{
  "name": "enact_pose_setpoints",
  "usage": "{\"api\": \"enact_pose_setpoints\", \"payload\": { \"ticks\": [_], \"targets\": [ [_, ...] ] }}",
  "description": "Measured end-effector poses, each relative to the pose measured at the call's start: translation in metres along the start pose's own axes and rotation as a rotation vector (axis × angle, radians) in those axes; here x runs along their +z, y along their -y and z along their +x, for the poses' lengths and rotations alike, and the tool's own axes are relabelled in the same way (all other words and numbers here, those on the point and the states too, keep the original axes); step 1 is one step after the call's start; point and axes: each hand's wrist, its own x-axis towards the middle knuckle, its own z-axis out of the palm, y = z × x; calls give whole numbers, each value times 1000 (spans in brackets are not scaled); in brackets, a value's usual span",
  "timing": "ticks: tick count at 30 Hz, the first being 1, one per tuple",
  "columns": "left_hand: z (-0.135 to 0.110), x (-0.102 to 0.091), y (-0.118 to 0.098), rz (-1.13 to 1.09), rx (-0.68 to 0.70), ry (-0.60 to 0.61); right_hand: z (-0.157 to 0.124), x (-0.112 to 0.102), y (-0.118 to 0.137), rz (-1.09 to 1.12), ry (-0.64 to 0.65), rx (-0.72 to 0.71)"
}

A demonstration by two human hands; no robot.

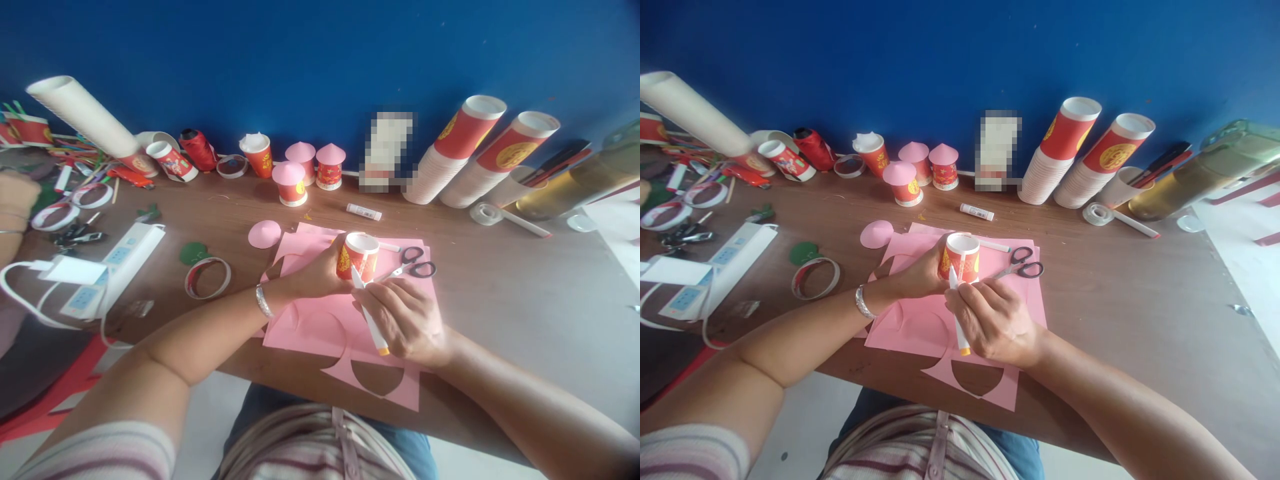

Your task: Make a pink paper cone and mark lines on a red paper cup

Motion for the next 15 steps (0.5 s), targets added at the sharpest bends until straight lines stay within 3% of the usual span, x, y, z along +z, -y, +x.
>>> {"api": "enact_pose_setpoints", "payload": {
  "ticks": [15],
  "targets": [
    [0, 0, 4, 3, 34, -7, -3, -2, 2, 62, 15, 8]
  ]
}}
